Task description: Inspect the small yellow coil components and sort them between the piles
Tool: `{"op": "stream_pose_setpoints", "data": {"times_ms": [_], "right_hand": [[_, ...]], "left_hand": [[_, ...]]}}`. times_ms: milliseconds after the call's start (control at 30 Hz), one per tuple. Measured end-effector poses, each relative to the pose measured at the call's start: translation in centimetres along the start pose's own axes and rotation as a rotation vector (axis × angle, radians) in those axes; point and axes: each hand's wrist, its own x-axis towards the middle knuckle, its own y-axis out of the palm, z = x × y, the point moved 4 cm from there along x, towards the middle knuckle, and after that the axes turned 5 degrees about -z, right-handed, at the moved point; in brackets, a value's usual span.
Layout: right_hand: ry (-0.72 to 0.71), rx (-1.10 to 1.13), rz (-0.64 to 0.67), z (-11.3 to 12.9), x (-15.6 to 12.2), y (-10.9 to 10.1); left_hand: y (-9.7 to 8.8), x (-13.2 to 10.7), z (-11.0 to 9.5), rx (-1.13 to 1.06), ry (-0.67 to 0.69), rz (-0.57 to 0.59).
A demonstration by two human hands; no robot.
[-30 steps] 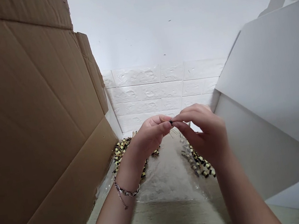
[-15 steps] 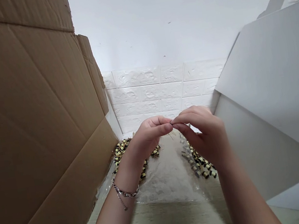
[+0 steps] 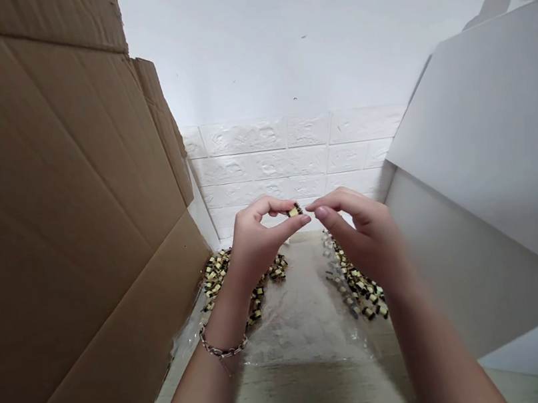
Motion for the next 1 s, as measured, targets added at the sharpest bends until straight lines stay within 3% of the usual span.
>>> {"op": "stream_pose_setpoints", "data": {"times_ms": [167,267,367,567,800,1000], "right_hand": [[0.393,0.187,0.005,-1.4,-0.3,0.8],[0.572,0.394,0.045,-2.0,-0.5,1.5],[0.653,0.552,0.099,-2.2,-0.6,2.0],[0.747,0.684,0.182,-2.4,-0.9,2.6],[0.741,0.716,0.241,-2.3,-1.1,3.1],[0.715,0.689,0.261,-2.4,-1.2,3.3]], "left_hand": [[0.2,-0.9,-1.9,0.535,0.456,-0.255],[0.4,-1.5,-2.0,0.709,0.628,-0.351],[0.5,-1.9,-2.0,0.767,0.733,-0.366],[0.6,-2.3,-1.7,0.812,0.798,-0.332],[0.9,-2.4,-1.4,0.837,0.828,-0.335],[0.7,-2.1,-1.1,0.77,0.725,-0.3]]}}
